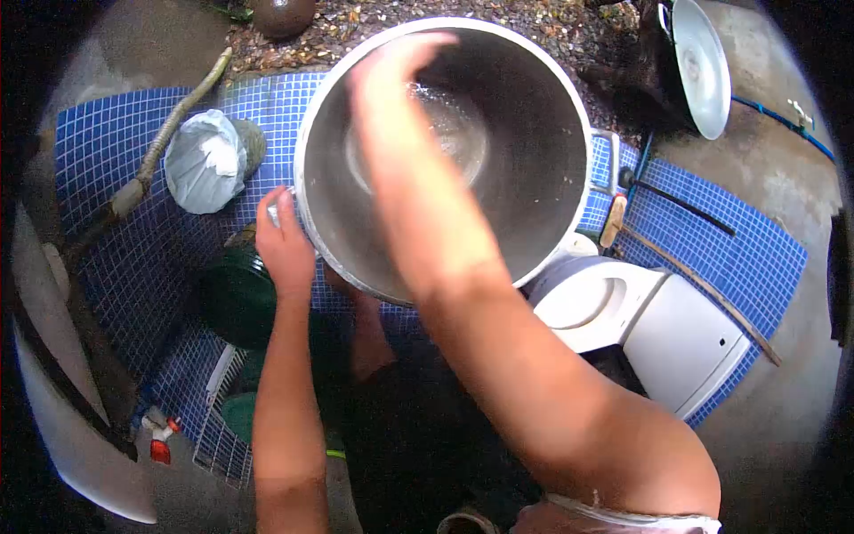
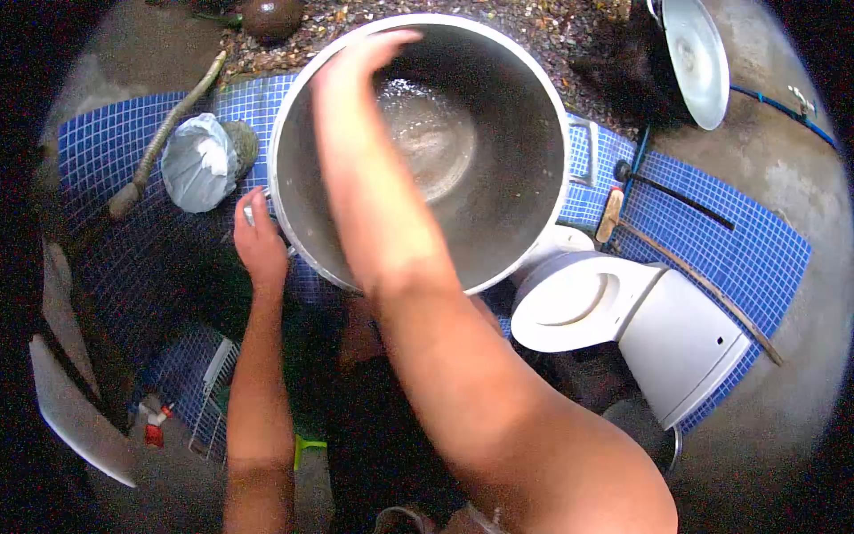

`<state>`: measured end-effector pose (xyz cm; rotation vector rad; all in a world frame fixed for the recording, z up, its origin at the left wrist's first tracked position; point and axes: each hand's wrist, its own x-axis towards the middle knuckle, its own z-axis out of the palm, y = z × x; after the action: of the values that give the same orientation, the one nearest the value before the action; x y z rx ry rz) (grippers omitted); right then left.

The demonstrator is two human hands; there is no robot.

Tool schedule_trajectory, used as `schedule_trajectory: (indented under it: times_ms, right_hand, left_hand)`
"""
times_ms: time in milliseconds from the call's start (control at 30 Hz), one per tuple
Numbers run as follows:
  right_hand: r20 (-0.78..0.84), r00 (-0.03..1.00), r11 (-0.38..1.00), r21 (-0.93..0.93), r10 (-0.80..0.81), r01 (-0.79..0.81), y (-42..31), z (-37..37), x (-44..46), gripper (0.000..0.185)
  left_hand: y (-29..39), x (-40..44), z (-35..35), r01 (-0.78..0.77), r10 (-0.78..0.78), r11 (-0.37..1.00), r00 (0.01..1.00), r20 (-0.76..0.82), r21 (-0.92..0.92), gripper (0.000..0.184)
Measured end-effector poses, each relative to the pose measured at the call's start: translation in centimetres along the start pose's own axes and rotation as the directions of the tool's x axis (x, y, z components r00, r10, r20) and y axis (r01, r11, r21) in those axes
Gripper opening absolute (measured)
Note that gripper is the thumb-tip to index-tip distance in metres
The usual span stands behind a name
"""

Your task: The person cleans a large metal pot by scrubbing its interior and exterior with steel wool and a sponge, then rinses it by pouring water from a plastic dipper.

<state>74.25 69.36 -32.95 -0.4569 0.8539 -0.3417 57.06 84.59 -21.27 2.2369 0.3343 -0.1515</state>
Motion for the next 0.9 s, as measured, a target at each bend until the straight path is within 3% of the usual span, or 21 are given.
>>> schedule_trajectory:
  times_ms: [100, 133, 167, 200, 233, 267, 300, 333, 367, 433, 500, 533, 567, 633, 767, 833, 867, 900]
  right_hand:
    - [-0.103, 0.995, 0.999, -0.042, 0.007, -0.012, -0.2, -0.8, 2.0, 0.09]
    - [-0.019, 0.997, 0.918, -0.39, 0.074, -0.076, 0.6, -2.9, 0.0, 0.085]
    - [0.064, 0.988, 0.718, -0.693, 0.139, -0.056, 1.0, -4.6, -2.4, 0.081]
    - [0.181, 0.926, 0.367, -0.929, 0.331, 0.051, 3.2, -13.0, -6.3, 0.071]
    - [0.288, 0.814, 0.024, -0.947, 0.504, 0.32, 5.1, -21.0, -10.3, 0.063]
    - [0.328, 0.737, -0.349, -0.72, 0.591, 0.6, 5.8, -33.8, -10.6, 0.047]
    - [0.013, 0.755, -0.614, -0.573, 0.655, 0.543, 3.0, -40.1, -8.8, 0.034]
    - [-0.315, 0.676, -0.676, -0.638, 0.666, 0.369, -1.6, -41.6, -6.1, 0.041]
    - [-0.279, 0.765, -0.788, -0.428, 0.58, 0.441, -5.5, -40.5, -4.7, 0.028]
    - [-0.208, 0.909, -0.831, -0.514, 0.36, 0.212, -8.1, -42.3, 1.4, 0.027]
    - [-0.234, 0.932, -0.814, -0.572, 0.276, 0.098, -10.0, -37.8, 7.3, 0.04]
    - [0.008, 0.993, -0.767, -0.635, 0.116, 0.095, -10.4, -35.9, 8.1, 0.048]
    - [0.236, 0.969, -0.713, -0.692, -0.07, 0.117, -10.4, -34.4, 8.7, 0.058]
    - [0.325, 0.927, -0.74, -0.667, -0.188, 0.084, -9.4, -34.5, 11.3, 0.072]
    - [0.162, 0.965, -0.587, -0.809, -0.207, 0.01, -6.6, -37.3, 16.6, 0.07]
    - [0.103, 0.937, -0.486, -0.87, -0.334, -0.077, -4.4, -38.2, 21.1, 0.067]
    - [0.126, 0.918, -0.457, -0.887, -0.375, -0.064, -3.3, -37.1, 22.7, 0.056]
    - [0.232, 0.899, -0.444, -0.895, -0.372, 0.047, -1.5, -35.1, 23.8, 0.045]
  left_hand:
    - [-0.3, 0.5, 0.5, 0.052, -0.052, 0.999, 0.998, 0.029, -0.01, 0.04]
    - [-0.5, 0.6, 0.5, 0.082, -0.08, 0.996, 0.995, 0.055, -0.037, 0.04]
    - [-0.8, 0.5, 0.2, 0.118, -0.113, 0.991, 0.99, 0.078, -0.056, 0.04]
    - [-1.0, 0.1, 0.1, 0.127, -0.123, 0.991, 0.989, 0.08, -0.049, 0.04]
    - [-0.9, -0.1, 0.1, 0.049, -0.048, 0.998, 0.997, 0.053, -0.026, 0.04]
    - [-0.7, 0.2, 0.3, -0.038, 0.039, 0.999, 0.999, 0.022, -0.005, 0.039]
    - [-0.5, 0.4, 0.4, -0.044, 0.044, 0.999, 0.999, 0.017, -0.005, 0.039]
    - [-0.1, 0.2, 0.4, -0.013, 0.013, 1.0, 1.0, 0.02, 0.005, 0.039]
    - [0.0, -0.1, 0.2, 0.023, -0.023, 1.0, 0.999, 0.023, 0.019, 0.039]
    - [-0.4, -0.2, 0.3, -0.015, 0.014, 1.0, 1.0, 0.007, 0.011, 0.038]
    - [-0.3, 0.0, 0.3, -0.061, 0.061, 0.998, 0.998, -0.007, 0.007, 0.038]
    - [0.1, -0.1, 0.1, 0.069, -0.068, 0.997, 0.997, 0.033, -0.02, 0.038]
    - [0.3, -0.2, 0.1, 0.199, -0.196, 0.979, 0.978, 0.073, -0.04, 0.039]
    - [0.1, -0.3, 0.7, 0.147, -0.141, 0.981, 0.989, 0.052, -0.126, 0.039]
    - [-0.4, -0.3, 0.6, 0.167, -0.161, 0.976, 0.985, 0.055, -0.14, 0.039]
    - [-0.3, -0.4, 0.5, 0.243, -0.231, 0.949, 0.969, 0.084, -0.202, 0.039]
    - [-0.3, -0.4, 0.7, 0.257, -0.247, 0.943, 0.966, 0.076, -0.211, 0.041]
    - [-0.5, -0.3, 0.8, 0.264, -0.253, 0.946, 0.964, 0.078, -0.19, 0.041]
